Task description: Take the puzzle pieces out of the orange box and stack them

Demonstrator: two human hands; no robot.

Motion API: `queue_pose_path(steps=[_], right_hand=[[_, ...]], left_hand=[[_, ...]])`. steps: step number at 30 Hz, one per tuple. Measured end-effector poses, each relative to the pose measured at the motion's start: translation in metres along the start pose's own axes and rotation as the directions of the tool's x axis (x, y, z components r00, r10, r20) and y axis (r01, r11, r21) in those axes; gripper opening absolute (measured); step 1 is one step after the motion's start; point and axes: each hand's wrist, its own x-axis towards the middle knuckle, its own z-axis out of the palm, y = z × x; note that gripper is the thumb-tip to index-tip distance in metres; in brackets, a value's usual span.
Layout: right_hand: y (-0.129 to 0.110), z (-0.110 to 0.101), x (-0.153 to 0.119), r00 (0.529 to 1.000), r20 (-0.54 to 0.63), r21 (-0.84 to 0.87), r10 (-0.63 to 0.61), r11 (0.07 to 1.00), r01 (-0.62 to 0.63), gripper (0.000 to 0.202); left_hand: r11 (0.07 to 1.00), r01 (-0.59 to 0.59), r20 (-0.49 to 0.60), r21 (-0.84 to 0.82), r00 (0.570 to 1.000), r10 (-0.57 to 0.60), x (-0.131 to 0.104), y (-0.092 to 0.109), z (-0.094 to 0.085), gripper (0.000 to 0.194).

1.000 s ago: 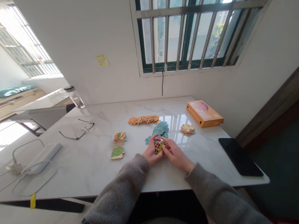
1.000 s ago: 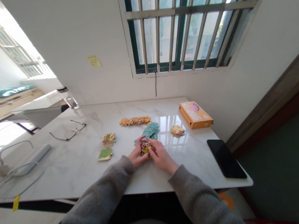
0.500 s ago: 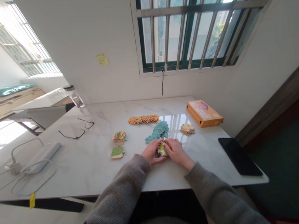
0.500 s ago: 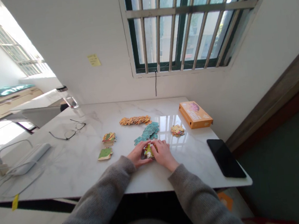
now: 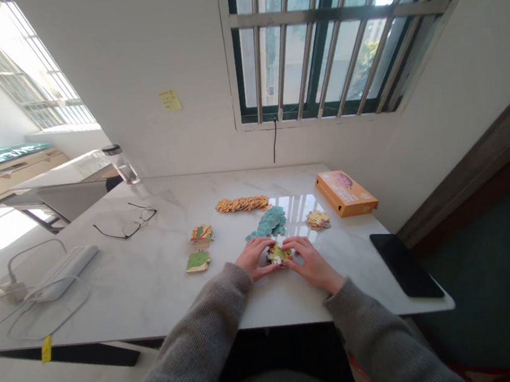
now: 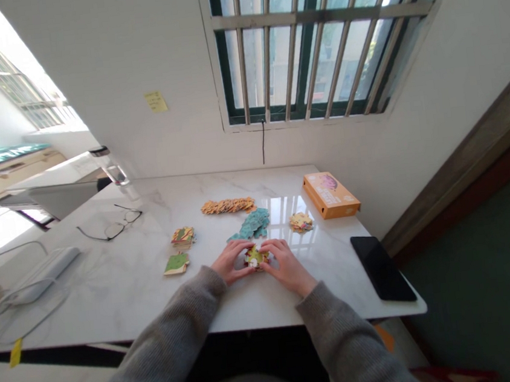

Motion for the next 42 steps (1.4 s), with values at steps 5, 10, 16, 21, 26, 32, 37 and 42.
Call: queue_pose_path(steps=[5,10,16,21,26,32,37,42], right_hand=[[0.003,0.001,0.002,0.997,-0.049,-0.026,-0.053,0.998,0.052,0.027],[-0.002,0.001,0.003,0.986,-0.136,-0.033,-0.093,0.995,0.089,0.035],[-0.005,0.003,0.004,0.977,-0.192,-0.04,-0.09,0.996,0.084,0.044],[-0.004,0.012,0.006,0.956,-0.281,-0.094,-0.077,0.994,0.052,0.049],[-0.01,0.019,0.009,0.962,-0.262,-0.089,-0.082,0.994,0.06,0.051],[-0.012,0.019,0.012,0.969,-0.248,0.008,0.006,1.0,-0.004,0.04],[-0.008,0.024,0.016,0.95,-0.25,0.22,0.188,0.966,-0.134,0.016],[-0.005,0.025,0.019,0.872,-0.28,0.456,0.402,0.855,-0.247,0.027]], left_hand=[[1.0,-0.015,-0.035,-0.004,0.999,0.015,0.0,0.002,-0.003,0.07],[1.0,-0.007,-0.101,-0.009,0.995,0.006,0.0,0.004,-0.005,0.076],[0.995,0.047,-0.097,-0.084,0.994,-0.055,0.001,0.008,-0.01,0.075],[0.914,0.138,-0.115,-0.381,0.974,-0.195,0.003,0.013,-0.004,0.06],[0.82,0.173,-0.159,-0.545,0.939,-0.304,0.006,0.01,0.0,0.039],[0.898,0.111,-0.206,-0.425,0.955,-0.215,0.008,0.013,-0.005,0.032],[0.974,0.042,-0.412,-0.221,0.902,-0.132,0.008,0.025,-0.006,0.028],[0.981,-0.091,-0.364,0.17,0.92,0.148,0.006,0.03,-0.008,0.048]])
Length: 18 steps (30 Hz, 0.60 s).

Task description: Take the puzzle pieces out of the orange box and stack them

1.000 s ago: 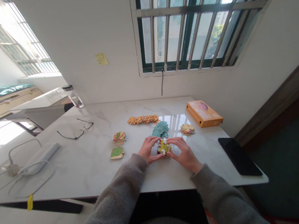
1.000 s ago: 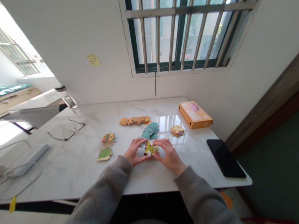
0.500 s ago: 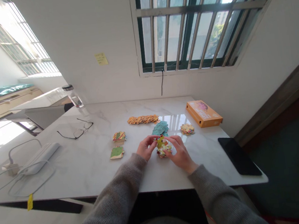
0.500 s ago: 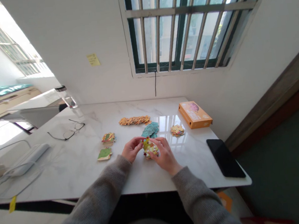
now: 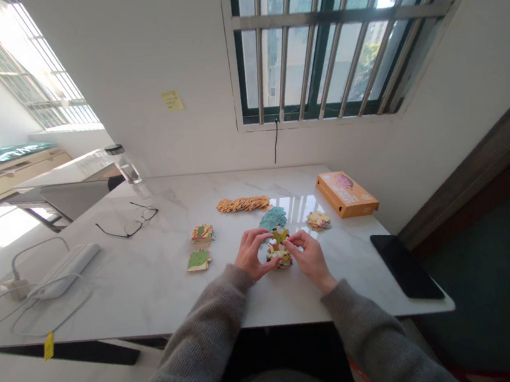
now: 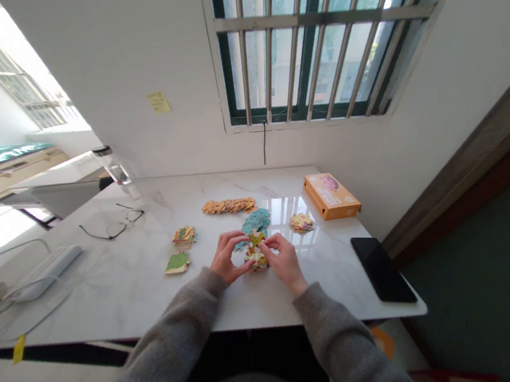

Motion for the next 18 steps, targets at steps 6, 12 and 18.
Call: queue_pose_path(steps=[6,12,18], right_hand=[[0.0,0.002,-0.001,0.992,0.08,0.119,0.093,0.988,-0.102,0.032],[-0.006,-0.001,-0.002,0.997,0.079,0.127,0.017,0.991,-0.027,0.028],[-0.007,-0.014,-0.002,0.997,-0.073,0.06,-0.018,0.998,0.022,0.024]], left_hand=[[0.997,-0.057,0.04,0.051,0.998,0.055,-0.001,-0.002,0.0,0.041],[0.998,-0.014,0.024,0.059,1.0,0.013,-0.002,-0.002,-0.004,0.028],[0.995,0.093,0.01,0.026,0.996,-0.093,-0.003,-0.009,-0.049,0.018]])
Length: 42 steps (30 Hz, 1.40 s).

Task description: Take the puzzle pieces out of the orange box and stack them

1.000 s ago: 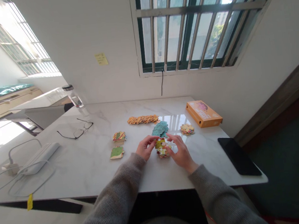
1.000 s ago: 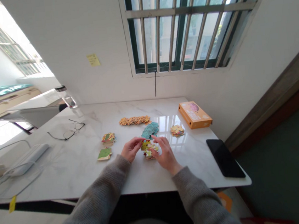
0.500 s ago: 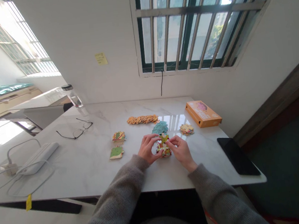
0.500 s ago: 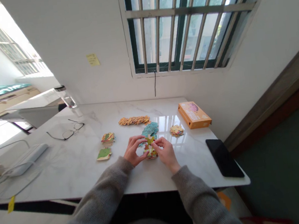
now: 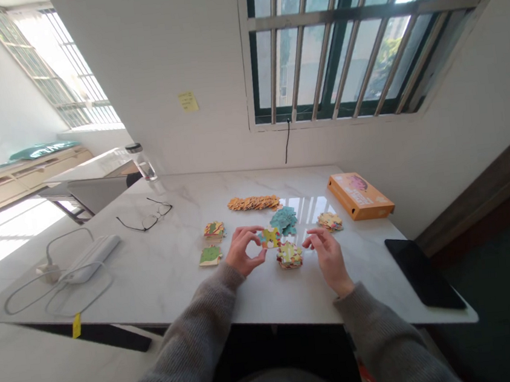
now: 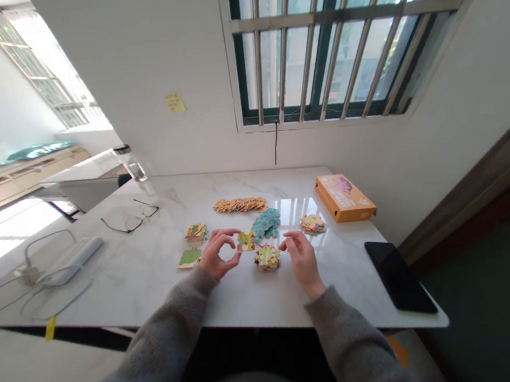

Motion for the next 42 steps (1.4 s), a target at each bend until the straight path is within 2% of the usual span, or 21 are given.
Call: queue_pose_path(steps=[3,7,9,11,14,19,33,36,38,42], right_hand=[[0.002,-0.001,-0.003,0.998,0.059,-0.053,-0.003,0.999,0.006,0.023],[0.001,0.001,-0.007,0.989,0.14,-0.185,-0.048,0.98,0.074,0.022],[0.0,0.002,-0.008,0.982,0.173,-0.242,-0.071,0.964,0.112,0.022],[0.0,0.003,-0.008,0.976,0.203,-0.277,-0.085,0.951,0.14,0.022],[0.002,0.003,-0.008,0.969,0.226,-0.296,-0.099,0.941,0.165,0.022],[0.002,0.002,-0.008,0.969,0.22,-0.294,-0.11,0.94,0.174,0.023],[0.0,0.001,-0.009,0.969,0.22,-0.311,-0.111,0.934,0.178,0.024],[0.001,0.001,-0.009,0.968,0.226,-0.304,-0.108,0.936,0.175,0.023],[0.003,0.001,-0.009,0.967,0.225,-0.309,-0.117,0.933,0.184,0.023],[0.007,0.001,-0.006,0.966,0.199,-0.375,-0.166,0.898,0.232,0.021]], left_hand=[[0.995,0.079,0.016,0.06,0.997,-0.08,-0.001,-0.027,-0.043,0.014],[0.949,0.269,0.005,0.164,0.962,-0.274,-0.008,-0.082,-0.098,0.017],[0.925,0.332,0.043,0.187,0.937,-0.345,-0.014,-0.108,-0.115,0.022],[0.906,0.376,0.062,0.193,0.917,-0.393,-0.02,-0.128,-0.123,0.026],[0.895,0.401,0.118,0.197,0.896,-0.427,-0.026,-0.146,-0.124,0.026],[0.881,0.423,0.176,0.21,0.87,-0.46,-0.028,-0.159,-0.12,0.026],[0.864,0.446,0.224,0.235,0.84,-0.495,-0.025,-0.166,-0.116,0.026],[0.871,0.427,0.206,0.241,0.855,-0.476,-0.026,-0.164,-0.116,0.029],[0.882,0.4,0.148,0.249,0.885,-0.442,-0.024,-0.157,-0.115,0.033],[0.92,0.288,0.044,0.265,0.95,-0.31,-0.01,-0.12,-0.105,0.026]])
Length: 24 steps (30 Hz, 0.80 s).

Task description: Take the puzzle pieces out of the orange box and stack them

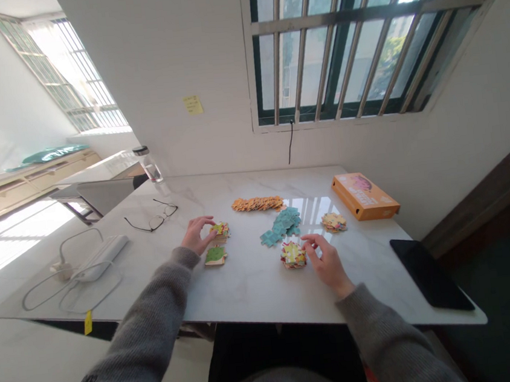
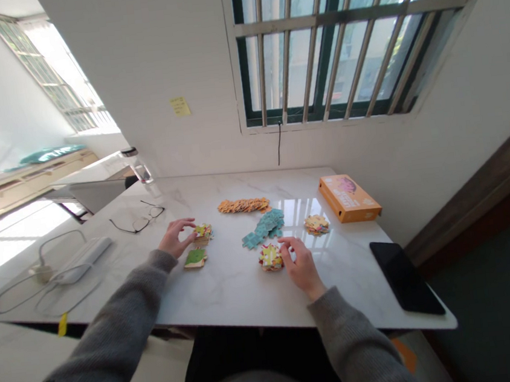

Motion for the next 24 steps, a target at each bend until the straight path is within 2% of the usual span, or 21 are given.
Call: queue_pose_path(steps=[2,4,7,10,13,15,19,24], right_hand=[[0.001,0.0,0.001,0.999,0.02,-0.042,-0.045,0.998,0.046,0.019],[0.0,0.001,0.0,0.992,0.08,-0.068,-0.097,0.992,0.102,0.019],[-0.001,0.001,-0.002,0.978,0.162,-0.103,-0.133,0.983,0.151,0.02],[0.0,0.0,-0.004,0.971,0.206,-0.119,-0.124,0.981,0.151,0.025],[0.003,-0.002,-0.004,0.965,0.23,-0.104,-0.124,0.983,0.151,0.026],[0.004,-0.003,-0.004,0.961,0.245,-0.09,-0.131,0.983,0.157,0.026],[0.004,-0.004,-0.003,0.963,0.232,-0.067,-0.133,0.986,0.152,0.031],[-0.006,-0.007,-0.002,0.974,0.176,-0.016,-0.143,0.989,0.148,0.038]], left_hand=[[0.996,-0.08,-0.005,-0.028,0.997,0.08,-0.001,0.031,0.005,0.019],[0.977,-0.198,0.044,-0.082,0.978,0.202,-0.004,0.064,0.017,0.015],[0.934,-0.304,0.119,-0.187,0.937,0.329,-0.014,0.107,0.047,0.012],[0.905,-0.341,0.155,-0.256,0.909,0.386,-0.023,0.136,0.081,0.019],[0.898,-0.348,0.196,-0.268,0.893,0.404,-0.027,0.149,0.105,0.026],[0.9,-0.343,0.21,-0.269,0.891,0.403,-0.027,0.153,0.113,0.026],[0.891,-0.313,0.184,-0.328,0.904,0.385,-0.027,0.156,0.117,0.021],[0.858,-0.282,0.121,-0.429,0.924,0.364,-0.031,0.16,0.113,0.027]])
